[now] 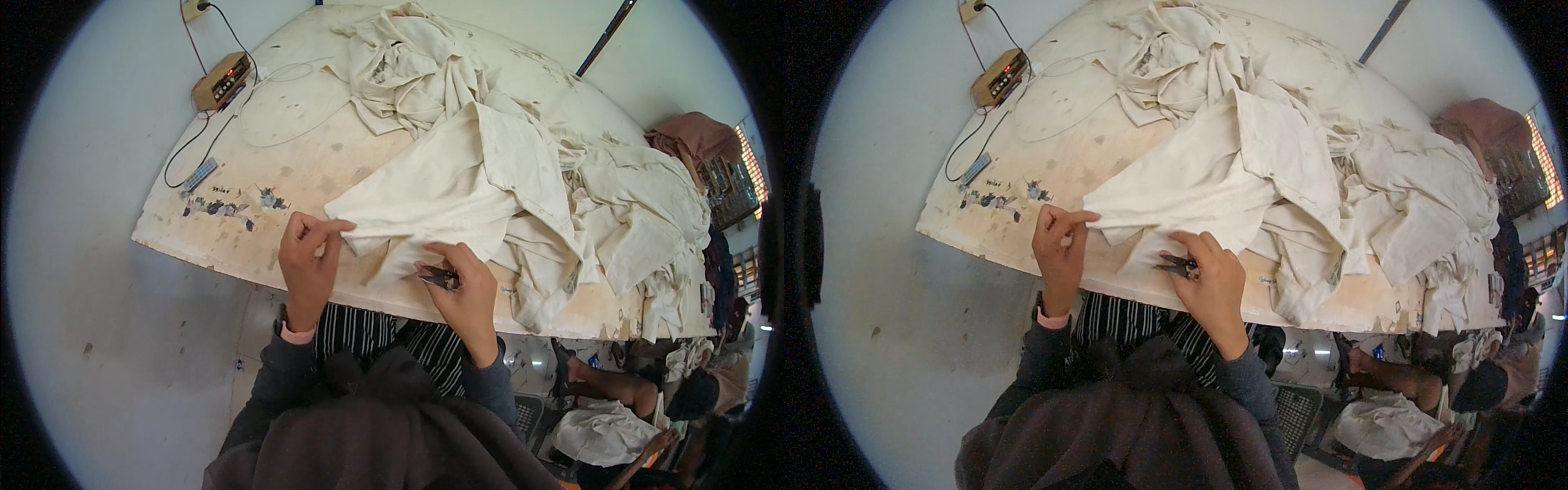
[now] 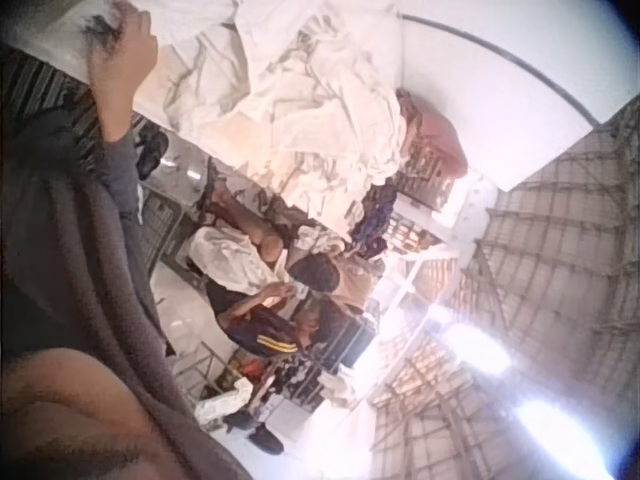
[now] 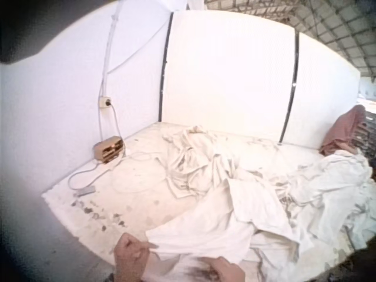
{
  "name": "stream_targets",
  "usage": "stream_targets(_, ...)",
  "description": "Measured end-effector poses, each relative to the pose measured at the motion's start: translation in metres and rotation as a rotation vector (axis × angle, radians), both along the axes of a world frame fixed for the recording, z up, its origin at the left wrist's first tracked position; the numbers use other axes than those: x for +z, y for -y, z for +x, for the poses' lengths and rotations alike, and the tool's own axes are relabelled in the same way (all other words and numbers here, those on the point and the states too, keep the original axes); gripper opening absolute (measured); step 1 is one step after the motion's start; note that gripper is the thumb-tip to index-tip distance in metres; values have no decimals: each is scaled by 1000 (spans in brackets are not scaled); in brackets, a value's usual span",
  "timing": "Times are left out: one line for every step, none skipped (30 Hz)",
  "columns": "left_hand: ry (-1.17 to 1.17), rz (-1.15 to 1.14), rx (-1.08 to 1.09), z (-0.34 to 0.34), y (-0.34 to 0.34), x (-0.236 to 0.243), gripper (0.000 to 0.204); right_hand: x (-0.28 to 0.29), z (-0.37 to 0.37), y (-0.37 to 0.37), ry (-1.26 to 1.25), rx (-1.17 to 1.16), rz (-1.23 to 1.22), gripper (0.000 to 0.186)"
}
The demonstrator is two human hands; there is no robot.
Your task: The person uses shears to cut off excess fabric and trim edges from a large white cloth on a work table. They repeatedly fold and unfold the cloth to access different sections, cutting small pieces and setting them aside.
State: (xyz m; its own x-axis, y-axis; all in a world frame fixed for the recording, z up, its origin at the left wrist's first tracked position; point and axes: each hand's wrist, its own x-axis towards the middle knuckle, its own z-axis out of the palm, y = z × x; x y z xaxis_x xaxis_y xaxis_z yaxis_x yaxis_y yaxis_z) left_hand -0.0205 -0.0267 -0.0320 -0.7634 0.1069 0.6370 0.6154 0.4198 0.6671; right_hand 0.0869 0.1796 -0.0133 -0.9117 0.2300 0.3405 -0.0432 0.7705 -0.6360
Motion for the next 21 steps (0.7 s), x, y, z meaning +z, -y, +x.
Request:
stream_targets(102,25,-43,-1,4,7,13,-6,1,-4,-5,13,24,45)
stream_targets(220,61,-80,-2,9,3,12,-16,4,-5,-7,27,51,44)
stream_targets(338,98,-118,-3,14,-6,11,-23,6,-6,-10,41,78,43)
stream_targets(459,135,-154,-2,17,-14,10,-28,9,-4,-4,55,91,43)
stream_targets(455,201,-196,0,17,-21,10,-33,11,-2,2,68,105,43)
stream_targets(451,268,-238,2,16,-28,10,-36,12,0,8,81,118,43)
stream_targets(446,336,-286,3,15,-33,11,-40,14,0,9,92,114,42)
stream_targets(456,352,-320,2,14,-36,13,-44,15,1,9,103,109,41)
stream_targets(466,369,-354,2,13,-37,16,-46,16,2,10,113,104,41)
stream_targets(476,386,-386,1,12,-38,20,-45,17,2,28,121,93,39)
stream_targets(521,418,-401,2,9,-38,24,-43,18,4,46,129,82,37)
stream_targets(566,450,-416,3,4,-37,28,-41,18,5,64,137,72,35)
stream_targets(611,482,-432,4,0,-35,33,-38,19,6,72,135,48,33)
stream_targets(661,415,-434,6,-3,-31,36,-34,19,7,80,133,24,32)
stream_targets(709,347,-436,7,-5,-25,39,-31,19,8,87,131,0,30)
stream_targets(757,278,-441,9,-8,-18,42,-26,19,10,68,121,-52,32)
stream_targets(750,187,-404,11,-12,-9,42,-22,18,14,50,114,-106,35)
stream_targets(742,96,-367,14,-17,-1,41,-20,17,15,31,107,-161,38)
stream_targets(731,8,-330,15,-19,3,41,-20,16,15,15,121,-193,40)
stream_targets(736,85,-350,13,-20,-1,38,-21,16,15,-1,136,-225,43)
stream_targets(740,162,-370,11,-22,-10,36,-22,16,14,-17,149,-257,45)
